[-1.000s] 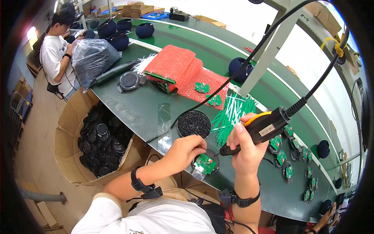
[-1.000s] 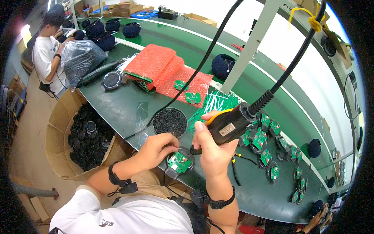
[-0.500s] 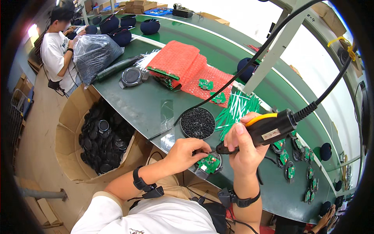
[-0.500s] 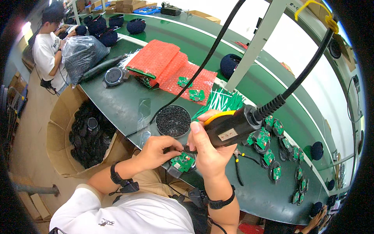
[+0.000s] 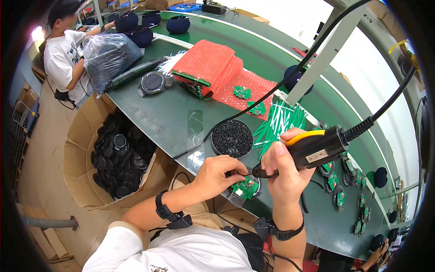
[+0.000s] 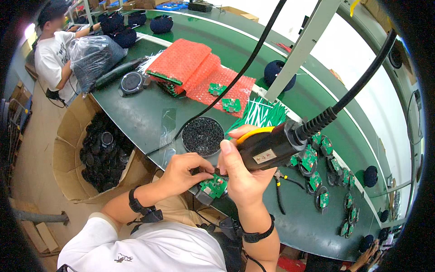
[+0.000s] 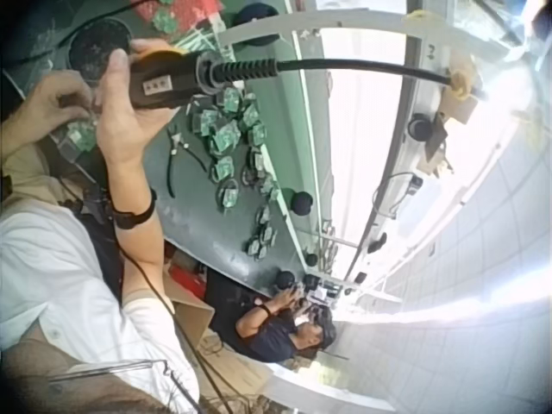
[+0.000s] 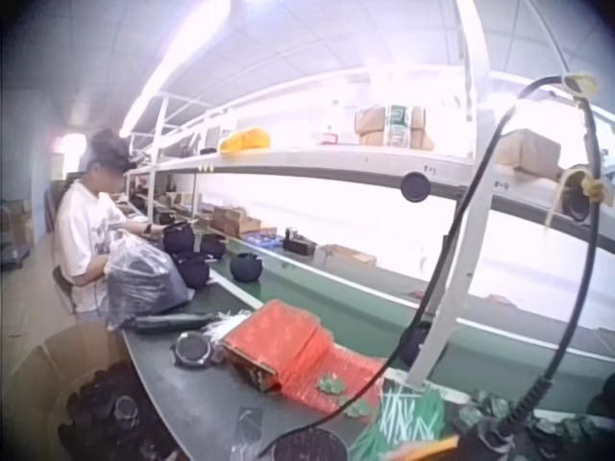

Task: Assemble electronic circuit boards into plastic housings and secure them with a power screwdriver.

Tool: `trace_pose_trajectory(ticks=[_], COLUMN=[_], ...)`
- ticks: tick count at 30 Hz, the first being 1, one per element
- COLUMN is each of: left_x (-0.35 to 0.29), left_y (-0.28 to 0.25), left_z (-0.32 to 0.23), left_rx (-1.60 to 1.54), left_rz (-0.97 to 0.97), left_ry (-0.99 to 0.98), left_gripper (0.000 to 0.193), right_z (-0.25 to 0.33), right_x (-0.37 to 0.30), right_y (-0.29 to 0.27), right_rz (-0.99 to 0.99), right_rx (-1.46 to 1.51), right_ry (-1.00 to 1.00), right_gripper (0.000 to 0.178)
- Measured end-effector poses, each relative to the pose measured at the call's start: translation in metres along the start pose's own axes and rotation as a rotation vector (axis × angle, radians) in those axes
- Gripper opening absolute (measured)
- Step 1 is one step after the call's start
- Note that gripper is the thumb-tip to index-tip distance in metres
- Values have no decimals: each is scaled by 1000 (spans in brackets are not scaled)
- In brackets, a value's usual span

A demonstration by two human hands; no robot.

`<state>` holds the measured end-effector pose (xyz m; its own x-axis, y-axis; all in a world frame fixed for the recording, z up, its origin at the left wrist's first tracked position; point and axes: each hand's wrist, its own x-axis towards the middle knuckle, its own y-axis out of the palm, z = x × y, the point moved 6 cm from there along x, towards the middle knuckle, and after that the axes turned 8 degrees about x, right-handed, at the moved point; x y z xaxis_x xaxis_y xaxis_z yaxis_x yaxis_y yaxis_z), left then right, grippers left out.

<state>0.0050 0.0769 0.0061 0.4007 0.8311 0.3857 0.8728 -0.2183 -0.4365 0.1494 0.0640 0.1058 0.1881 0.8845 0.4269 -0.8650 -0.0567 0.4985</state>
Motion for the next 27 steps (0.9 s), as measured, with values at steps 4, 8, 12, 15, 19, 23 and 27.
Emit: trace_pose_trajectory(ticks=[4, 8, 12, 15, 19, 23, 27], left_x=[1, 1, 0, 0, 0, 1, 0], left_y=[1, 1, 1, 2, 1, 1, 2], left_z=[-4, -4, -4, -5, -4, -5, -3], left_rx=[-15, 14, 38, 36, 40, 33, 62], left_rz=[65, 94, 96, 101, 110, 108, 112], left_ry=[-44, -5, 13, 23, 18, 28, 42], left_gripper=[26, 31, 33, 32, 31, 30, 32], right_z=[-2, -2, -6, -3, -8, -7, -8], right_x=[-1, 1, 0, -1, -1, -1, -1], right_y=[-2, 4, 1, 0, -2, -2, 0], right_rz=[-22, -9, -2, -16, -17, -30, 4], right_rx=[-68, -234, -225, -246, -176, -130, -223], right_ry=[-10, -23, -11, -13, -19, -25, -3], right_gripper=[23, 25, 25, 25, 23, 22, 23])
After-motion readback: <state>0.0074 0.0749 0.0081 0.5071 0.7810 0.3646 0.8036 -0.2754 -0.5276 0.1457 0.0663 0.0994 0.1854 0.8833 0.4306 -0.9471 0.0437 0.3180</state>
